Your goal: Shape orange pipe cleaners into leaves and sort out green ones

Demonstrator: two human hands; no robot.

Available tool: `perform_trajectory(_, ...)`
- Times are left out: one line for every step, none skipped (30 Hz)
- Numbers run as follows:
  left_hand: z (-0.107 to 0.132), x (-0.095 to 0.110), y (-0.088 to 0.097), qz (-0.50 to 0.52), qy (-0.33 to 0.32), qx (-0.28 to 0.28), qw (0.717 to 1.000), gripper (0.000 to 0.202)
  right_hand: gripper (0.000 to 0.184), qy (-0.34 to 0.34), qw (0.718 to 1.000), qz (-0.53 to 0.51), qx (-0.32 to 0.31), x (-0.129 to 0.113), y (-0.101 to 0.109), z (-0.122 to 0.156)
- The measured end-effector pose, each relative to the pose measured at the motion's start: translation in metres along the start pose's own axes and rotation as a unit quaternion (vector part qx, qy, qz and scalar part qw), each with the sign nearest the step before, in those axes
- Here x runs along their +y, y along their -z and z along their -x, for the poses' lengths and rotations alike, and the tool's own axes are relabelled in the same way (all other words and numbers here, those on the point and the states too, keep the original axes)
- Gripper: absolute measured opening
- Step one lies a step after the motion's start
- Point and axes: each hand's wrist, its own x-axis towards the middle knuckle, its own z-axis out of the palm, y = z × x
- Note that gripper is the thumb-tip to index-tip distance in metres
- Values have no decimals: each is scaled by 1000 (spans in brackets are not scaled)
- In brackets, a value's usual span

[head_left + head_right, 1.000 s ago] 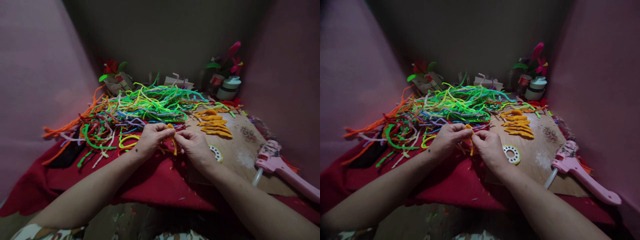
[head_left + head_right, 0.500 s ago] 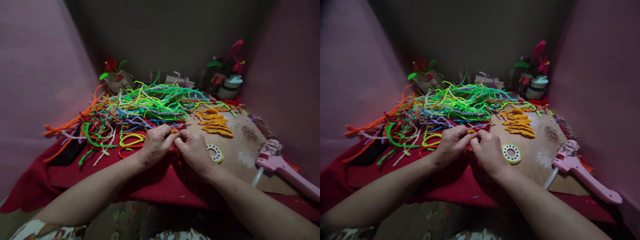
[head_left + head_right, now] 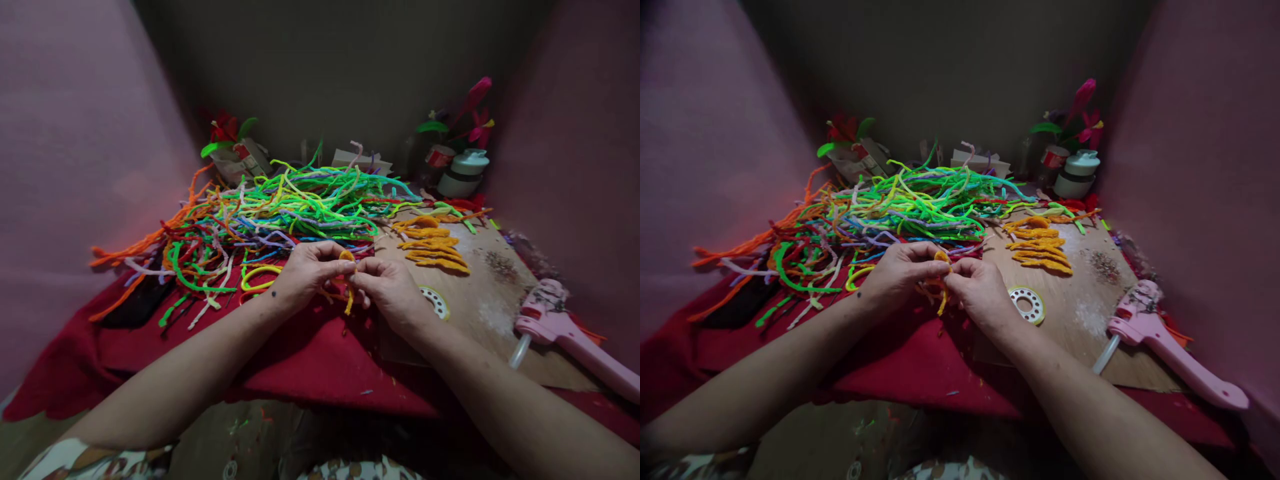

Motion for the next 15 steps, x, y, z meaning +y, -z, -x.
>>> perform_trajectory(0,-1,0,12,5,1,1000,22,12,-3,1000,-4,-5,1,0,0)
perform_trajectory(0,-1,0,23,12,3,1000,23,11,-7,1000,-6,-12,1,1,1)
perform_trajectory(0,-2,0,33,21,3,999,23,12,-11,1000,-6,-21,1,1,1)
perform_trajectory(-1,-2,0,42,30,1,999,22,14,-16,999,-5,-29,1,1,1)
perform_trajectory(-1,-3,0,49,36,-2,998,22,16,-19,999,-4,-35,1,1,1)
perform_trajectory(-1,-3,-1,48,38,-6,998,22,17,-21,999,-2,-38,1,1,1)
perform_trajectory(-2,-4,-2,37,31,-4,999,21,19,-20,999,-1,-37,0,1,0)
perform_trajectory(-2,-4,-3,15,13,5,1000,19,20,-19,999,0,-31,0,1,0)
perform_trajectory(-2,-4,-4,-19,-17,23,999,18,21,-19,1000,1,-22,1,0,0)
perform_trajectory(-2,-3,-6,-63,-57,49,995,16,21,-19,1000,1,-14,1,0,0)
perform_trajectory(-1,-3,-8,-106,-101,77,986,15,22,-18,1000,-1,-6,2,-1,0)
perform_trajectory(-1,-2,-9,-143,-141,102,974,14,24,-19,1000,-4,0,2,-2,0)
perform_trajectory(0,-2,-11,-165,-168,121,964,14,25,-21,1000,-7,3,3,-2,0)
perform_trajectory(0,-1,-12,-172,-173,126,962,14,25,-23,1000,-7,3,3,-3,0)
perform_trajectory(0,0,-12,-164,-160,122,966,15,26,-24,1000,-6,1,3,-3,1)
